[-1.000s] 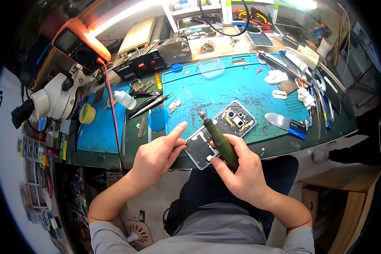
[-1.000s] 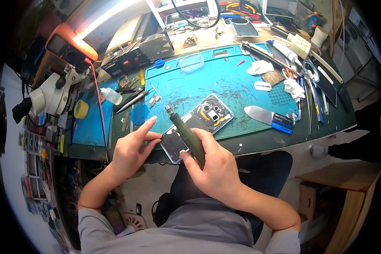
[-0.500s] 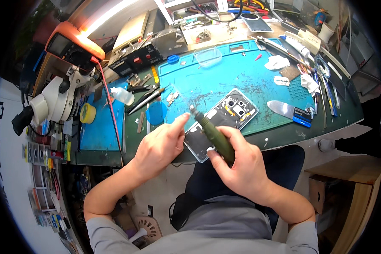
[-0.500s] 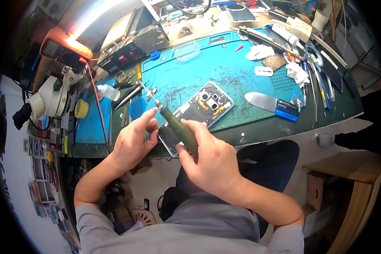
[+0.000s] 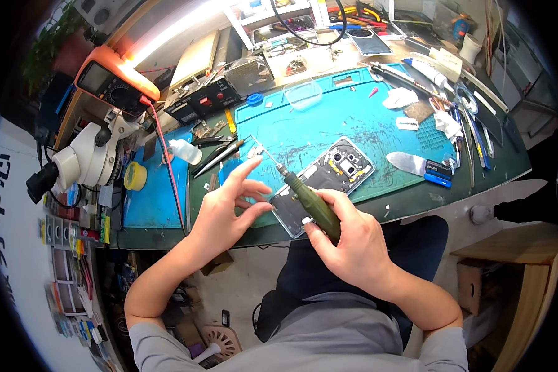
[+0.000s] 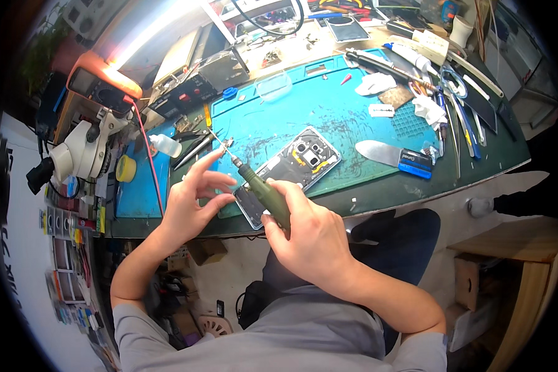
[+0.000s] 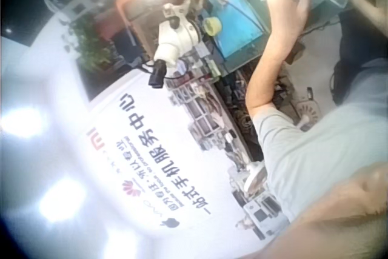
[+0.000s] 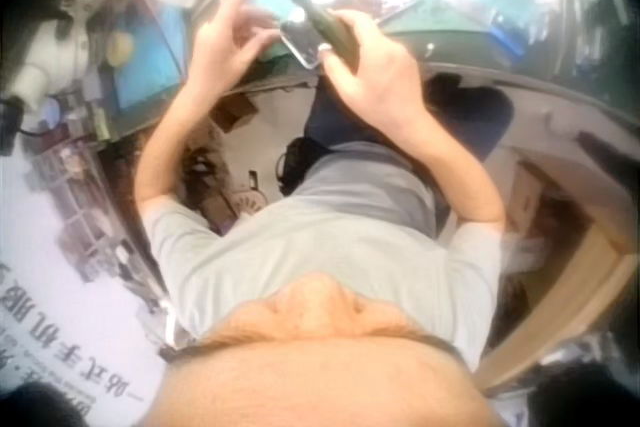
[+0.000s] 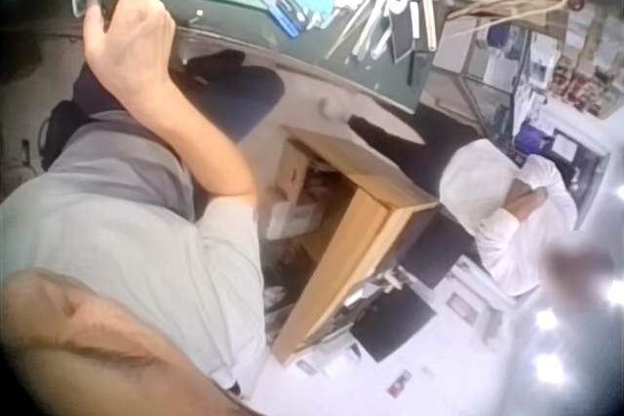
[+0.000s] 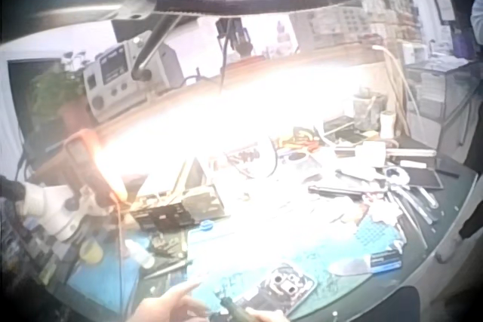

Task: The person uses a screwdriver to remove screws from the back of a disassembled smartphone. They then use a small brush to clean the interior components and apply a liquid from a small bottle. The person continues to manipulate the phone's internal parts with the screwdriver and brush.

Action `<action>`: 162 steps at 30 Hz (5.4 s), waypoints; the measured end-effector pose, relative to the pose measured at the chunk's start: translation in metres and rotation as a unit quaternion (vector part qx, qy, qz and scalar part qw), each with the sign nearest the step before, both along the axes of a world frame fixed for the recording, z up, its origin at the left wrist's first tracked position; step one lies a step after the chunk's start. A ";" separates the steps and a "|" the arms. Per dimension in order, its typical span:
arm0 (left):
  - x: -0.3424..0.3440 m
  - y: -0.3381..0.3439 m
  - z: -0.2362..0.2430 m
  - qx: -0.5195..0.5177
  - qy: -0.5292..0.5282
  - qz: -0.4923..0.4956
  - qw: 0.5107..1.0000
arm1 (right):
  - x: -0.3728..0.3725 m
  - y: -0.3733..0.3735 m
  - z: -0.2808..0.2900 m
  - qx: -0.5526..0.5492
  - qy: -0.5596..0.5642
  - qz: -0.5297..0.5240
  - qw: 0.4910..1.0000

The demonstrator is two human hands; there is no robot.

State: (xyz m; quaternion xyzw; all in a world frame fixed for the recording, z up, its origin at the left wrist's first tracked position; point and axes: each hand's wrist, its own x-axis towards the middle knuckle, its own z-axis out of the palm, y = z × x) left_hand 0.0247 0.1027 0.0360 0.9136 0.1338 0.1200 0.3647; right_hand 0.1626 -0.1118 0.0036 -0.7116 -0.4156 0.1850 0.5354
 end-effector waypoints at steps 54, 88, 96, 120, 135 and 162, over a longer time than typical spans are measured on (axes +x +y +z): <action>-0.173 -0.046 -0.031 -0.114 0.142 0.124 0.976 | 0.059 -0.054 0.047 -0.124 -0.253 0.176 0.943; -0.089 -0.056 -0.014 0.052 -0.203 0.049 0.977 | 0.020 -0.070 0.090 -0.091 -0.508 0.281 0.809; -0.114 -0.041 -0.014 0.024 -0.080 0.081 0.993 | 0.044 -0.071 0.096 -0.156 -0.457 0.184 0.856; -0.028 -0.079 -0.065 0.160 -0.147 0.210 0.953 | 0.081 -0.014 0.082 -0.187 -0.438 0.250 0.843; -0.026 -0.079 -0.064 0.163 -0.163 0.223 0.947 | 0.080 -0.016 0.085 -0.194 -0.452 0.267 0.829; -0.025 -0.079 -0.062 0.171 -0.161 0.228 0.945 | 0.077 -0.040 0.085 -0.183 -0.462 0.265 0.826</action>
